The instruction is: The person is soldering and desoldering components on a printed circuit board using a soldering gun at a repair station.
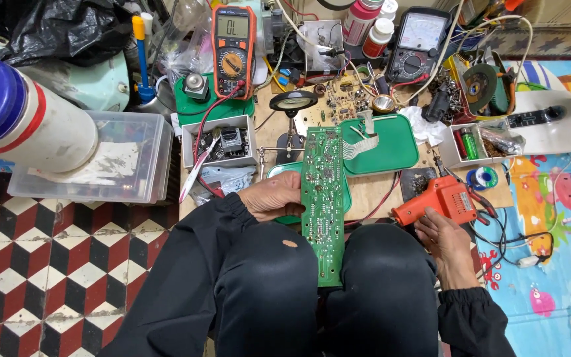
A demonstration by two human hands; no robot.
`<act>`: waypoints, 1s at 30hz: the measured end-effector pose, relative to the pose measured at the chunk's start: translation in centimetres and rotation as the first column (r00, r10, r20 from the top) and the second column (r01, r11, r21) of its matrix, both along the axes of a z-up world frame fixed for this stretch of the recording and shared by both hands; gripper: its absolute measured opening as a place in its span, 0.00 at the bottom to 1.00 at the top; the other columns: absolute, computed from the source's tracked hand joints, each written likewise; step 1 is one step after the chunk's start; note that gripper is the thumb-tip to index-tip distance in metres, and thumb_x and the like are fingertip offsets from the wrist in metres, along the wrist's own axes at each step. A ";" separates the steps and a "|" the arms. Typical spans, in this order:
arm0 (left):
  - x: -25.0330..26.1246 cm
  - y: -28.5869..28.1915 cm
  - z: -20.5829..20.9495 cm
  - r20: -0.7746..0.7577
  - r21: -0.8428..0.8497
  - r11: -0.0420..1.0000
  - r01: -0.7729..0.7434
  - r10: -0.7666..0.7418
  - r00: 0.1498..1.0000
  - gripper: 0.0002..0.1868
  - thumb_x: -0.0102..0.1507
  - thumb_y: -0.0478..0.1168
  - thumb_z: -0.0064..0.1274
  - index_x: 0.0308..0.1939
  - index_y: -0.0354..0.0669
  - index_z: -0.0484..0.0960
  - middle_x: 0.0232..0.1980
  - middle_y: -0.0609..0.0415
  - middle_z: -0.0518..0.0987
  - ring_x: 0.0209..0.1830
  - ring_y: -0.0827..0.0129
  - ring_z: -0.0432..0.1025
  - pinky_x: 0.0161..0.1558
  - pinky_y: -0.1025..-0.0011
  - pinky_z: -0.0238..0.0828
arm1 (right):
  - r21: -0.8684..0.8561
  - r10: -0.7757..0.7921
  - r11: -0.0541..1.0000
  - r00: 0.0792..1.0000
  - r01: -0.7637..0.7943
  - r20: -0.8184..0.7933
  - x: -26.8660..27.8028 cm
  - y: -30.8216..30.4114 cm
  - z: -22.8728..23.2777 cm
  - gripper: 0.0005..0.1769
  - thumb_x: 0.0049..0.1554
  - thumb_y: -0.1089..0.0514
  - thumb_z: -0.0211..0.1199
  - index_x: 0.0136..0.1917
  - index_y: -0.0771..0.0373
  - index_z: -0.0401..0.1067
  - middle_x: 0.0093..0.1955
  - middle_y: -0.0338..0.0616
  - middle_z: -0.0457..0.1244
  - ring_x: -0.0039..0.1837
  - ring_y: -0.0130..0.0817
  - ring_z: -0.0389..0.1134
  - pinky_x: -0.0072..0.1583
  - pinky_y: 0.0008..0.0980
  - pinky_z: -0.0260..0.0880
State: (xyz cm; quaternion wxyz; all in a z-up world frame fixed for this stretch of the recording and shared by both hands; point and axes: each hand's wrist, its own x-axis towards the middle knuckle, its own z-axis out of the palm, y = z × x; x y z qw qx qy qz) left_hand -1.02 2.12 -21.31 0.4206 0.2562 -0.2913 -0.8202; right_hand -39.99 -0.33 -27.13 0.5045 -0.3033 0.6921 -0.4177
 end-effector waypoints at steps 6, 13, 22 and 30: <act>-0.3 -0.2 -0.5 0.049 -0.001 1.000 0.007 -0.007 0.999 0.11 0.64 0.38 0.75 0.47 0.35 0.93 0.42 0.51 0.92 0.42 0.64 0.88 0.47 0.66 0.90 | 0.051 -0.104 0.993 0.990 0.110 -0.097 -1.5 -2.8 -4.4 0.50 0.65 0.46 0.81 0.79 0.83 0.57 0.61 0.74 0.68 0.59 0.53 0.78 0.57 0.49 0.83; -0.2 -0.6 -4.4 0.035 0.038 0.999 0.002 -0.004 0.999 0.14 0.63 0.36 0.75 0.51 0.35 0.92 0.45 0.51 0.92 0.43 0.63 0.88 0.47 0.66 0.90 | 0.065 -0.195 0.978 0.979 0.199 -0.063 0.0 -2.5 -5.8 0.53 0.66 0.49 0.79 0.81 0.86 0.51 0.63 0.78 0.66 0.60 0.58 0.77 0.54 0.52 0.85; -0.8 -0.1 0.6 -0.031 0.027 0.999 0.020 -0.019 0.999 0.06 0.64 0.36 0.74 0.36 0.40 0.92 0.39 0.54 0.91 0.37 0.69 0.86 0.43 0.70 0.89 | 0.203 -0.204 0.959 0.979 0.198 0.005 1.2 -3.3 -6.1 0.55 0.61 0.45 0.82 0.83 0.76 0.52 0.61 0.58 0.63 0.58 0.44 0.72 0.51 0.46 0.86; -1.1 -0.6 -3.2 -0.032 0.010 1.000 -0.002 0.002 0.999 0.08 0.63 0.33 0.74 0.30 0.36 0.91 0.34 0.51 0.89 0.37 0.64 0.87 0.44 0.67 0.90 | -0.020 -0.263 0.963 0.954 0.269 0.147 0.1 -3.5 -2.4 0.35 0.63 0.50 0.80 0.65 0.64 0.57 0.47 0.42 0.57 0.37 0.27 0.62 0.37 0.27 0.64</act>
